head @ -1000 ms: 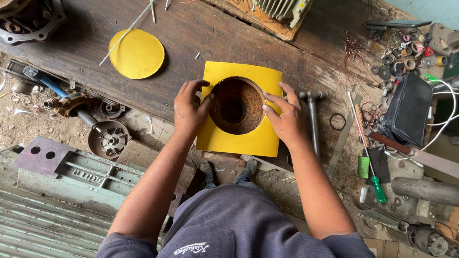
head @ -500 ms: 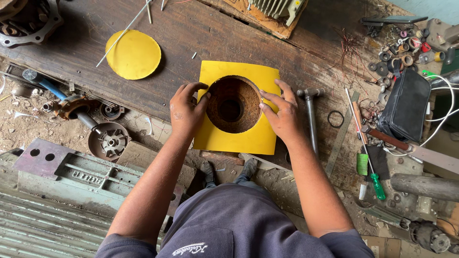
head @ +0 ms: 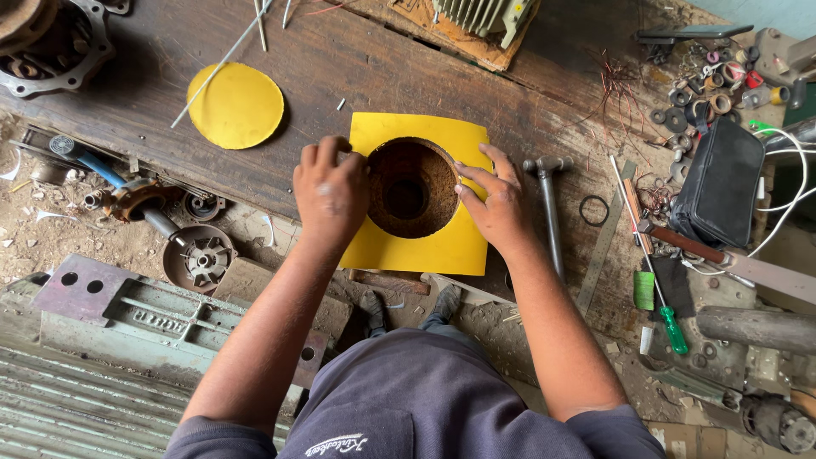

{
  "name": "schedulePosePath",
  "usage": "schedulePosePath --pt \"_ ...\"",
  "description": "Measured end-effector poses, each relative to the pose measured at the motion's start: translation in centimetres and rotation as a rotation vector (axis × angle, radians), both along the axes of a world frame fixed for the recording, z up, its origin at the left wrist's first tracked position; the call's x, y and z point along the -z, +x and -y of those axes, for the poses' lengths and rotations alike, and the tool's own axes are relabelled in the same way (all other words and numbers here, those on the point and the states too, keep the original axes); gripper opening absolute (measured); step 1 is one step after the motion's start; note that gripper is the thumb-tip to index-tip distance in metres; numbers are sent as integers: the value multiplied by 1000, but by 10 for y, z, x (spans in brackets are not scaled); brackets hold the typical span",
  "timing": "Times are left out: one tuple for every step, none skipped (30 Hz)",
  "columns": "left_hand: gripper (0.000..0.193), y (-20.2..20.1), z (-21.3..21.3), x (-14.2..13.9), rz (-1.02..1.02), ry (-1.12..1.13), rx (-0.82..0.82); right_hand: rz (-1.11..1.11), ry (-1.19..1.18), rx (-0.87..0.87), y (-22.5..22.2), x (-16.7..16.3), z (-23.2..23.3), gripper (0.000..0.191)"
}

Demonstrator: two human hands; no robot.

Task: The person holds a yellow gasket sheet over the round opening of an electric motor end bell and presses it into the recess by hand. They then use a ball-peen hammer to tap around the edge of the opening, cutting and shaping the gasket sheet to the housing, and finally lift and reposition the sheet.

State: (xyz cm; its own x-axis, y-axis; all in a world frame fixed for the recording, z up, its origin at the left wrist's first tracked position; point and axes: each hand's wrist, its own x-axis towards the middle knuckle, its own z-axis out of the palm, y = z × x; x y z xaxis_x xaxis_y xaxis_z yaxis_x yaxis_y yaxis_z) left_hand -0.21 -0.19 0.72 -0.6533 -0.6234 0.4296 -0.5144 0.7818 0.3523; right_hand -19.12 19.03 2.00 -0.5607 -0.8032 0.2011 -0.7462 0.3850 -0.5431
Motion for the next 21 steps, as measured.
schedulePosePath --pt "8 -2 0 -1 51 -41 40 -4 6 4 0 -1 1 33" --pt "11 -6 -1 -2 101 -81 82 -9 12 9 1 -2 1 33" --pt "15 -9 -2 -5 152 -120 125 -13 19 16 1 -3 1 32" --pt "28 -13 -5 -7 228 -32 158 -14 10 14 1 -4 1 32" --pt "41 -17 -9 -11 303 55 188 -16 0 10 2 -5 2 32" --pt "54 -21 -12 -14 379 142 219 -16 -10 6 2 -5 2 32" --pt "67 -24 -14 -19 362 149 238 -28 -11 0 2 -6 2 33" --pt "82 -26 -16 -23 344 155 257 -41 -14 -7 2 -6 3 33" --pt "99 -29 -19 -28 325 161 276 -55 -15 -13 2 -7 3 34" --pt "104 -33 -22 -31 336 154 300 -65 -7 -13 2 -7 4 33" --pt "110 -37 -24 -35 346 144 323 -77 -3 -14 2 -8 4 33" --pt "115 -42 -27 -37 354 134 346 -91 2 -14 1 -9 4 33" --pt "116 -47 -32 -38 376 126 343 -99 2 -16 1 -9 4 33" --pt "117 -53 -37 -37 399 119 340 -107 4 -18 1 -10 4 33" --pt "117 -56 -41 -36 423 112 336 -114 4 -20 1 -10 5 32" --pt "118 -57 -44 -32 409 105 338 -121 -8 -25 1 -10 5 32" --pt "119 -57 -48 -28 397 98 341 -126 -20 -29 1 -10 5 32" --pt "120 -57 -51 -24 385 92 344 -130 -32 -32 2 -10 5 32" --pt "118 -56 -53 -19 361 81 342 -122 -31 -32 2 -9 5 32" --pt "117 -55 -53 -14 337 69 340 -115 -31 -31 3 -9 5 33" --pt "116 -54 -53 -10 315 59 338 -105 -29 -30 3 -9 4 33"
